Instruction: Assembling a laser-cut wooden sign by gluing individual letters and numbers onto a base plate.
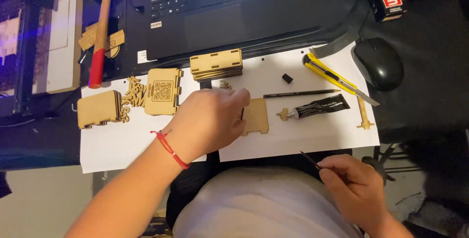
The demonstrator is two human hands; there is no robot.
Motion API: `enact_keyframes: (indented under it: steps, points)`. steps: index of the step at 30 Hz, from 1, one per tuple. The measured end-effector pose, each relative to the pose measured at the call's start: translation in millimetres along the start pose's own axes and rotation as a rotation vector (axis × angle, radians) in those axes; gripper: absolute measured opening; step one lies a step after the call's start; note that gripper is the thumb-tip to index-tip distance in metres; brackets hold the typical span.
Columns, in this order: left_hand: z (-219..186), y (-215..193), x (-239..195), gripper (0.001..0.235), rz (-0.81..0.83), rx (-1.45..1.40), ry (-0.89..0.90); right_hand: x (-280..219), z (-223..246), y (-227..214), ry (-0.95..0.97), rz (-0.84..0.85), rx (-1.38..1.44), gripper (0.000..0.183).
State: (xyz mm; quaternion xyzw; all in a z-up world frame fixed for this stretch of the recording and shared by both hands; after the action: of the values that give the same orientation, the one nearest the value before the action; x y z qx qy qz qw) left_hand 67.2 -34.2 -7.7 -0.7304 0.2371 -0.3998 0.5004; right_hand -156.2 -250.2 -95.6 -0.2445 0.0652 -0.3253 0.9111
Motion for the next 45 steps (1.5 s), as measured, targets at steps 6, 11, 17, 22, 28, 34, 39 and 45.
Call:
enact_keyframes:
  steps: [6, 11, 17, 22, 28, 34, 39, 45]
  points:
    - [-7.0, 6.0, 8.2, 0.013, 0.064, 0.088, 0.042, 5.3, 5.6, 3.0, -0.093, 0.061, 0.059, 0.011]
    - [-11.3, 6.8, 12.5, 0.012, 0.097, 0.125, 0.058, 5.6, 1.5, 0.3, -0.059, 0.064, 0.078, 0.012]
    - [-15.3, 9.3, 18.0, 0.011, 0.185, 0.165, 0.049, 6.5, -9.6, -1.0, -0.023, 0.077, 0.078, 0.013]
    - [-17.4, 14.9, 21.9, 0.006, 0.173, 0.177, 0.058, 4.9, -7.4, -2.3, -0.035, 0.059, 0.09, 0.013]
    - [-14.0, 18.6, 22.0, 0.01, 0.217, 0.208, 0.089, 3.2, -12.4, -4.9, 0.002, 0.049, 0.052, 0.013]
    - [-7.6, 15.2, 21.3, 0.021, 0.257, 0.138, 0.032, 2.2, -12.7, -4.1, -0.002, 0.048, 0.108, 0.014]
    - [-2.7, 13.1, 18.2, 0.029, 0.281, 0.041, -0.032, 1.3, -9.9, -1.9, 0.014, 0.067, 0.118, 0.012]
    - [5.2, 7.2, 8.0, 0.039, 0.119, -0.117, -0.004, -0.1, -3.5, 0.3, 0.025, 0.061, 0.117, 0.012]
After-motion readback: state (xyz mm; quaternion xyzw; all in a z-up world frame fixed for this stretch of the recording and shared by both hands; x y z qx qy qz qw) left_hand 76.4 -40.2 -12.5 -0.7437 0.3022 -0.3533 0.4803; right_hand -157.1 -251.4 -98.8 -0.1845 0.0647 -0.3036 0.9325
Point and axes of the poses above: each hand's wrist, its own x-axis towards the middle knuckle, its own y-axis out of the palm, z = x × y, the point moved 2 cm from there along x, towards the middle knuckle, and after that the axes turned 15 degrees about -z, right-handed, at the moved point
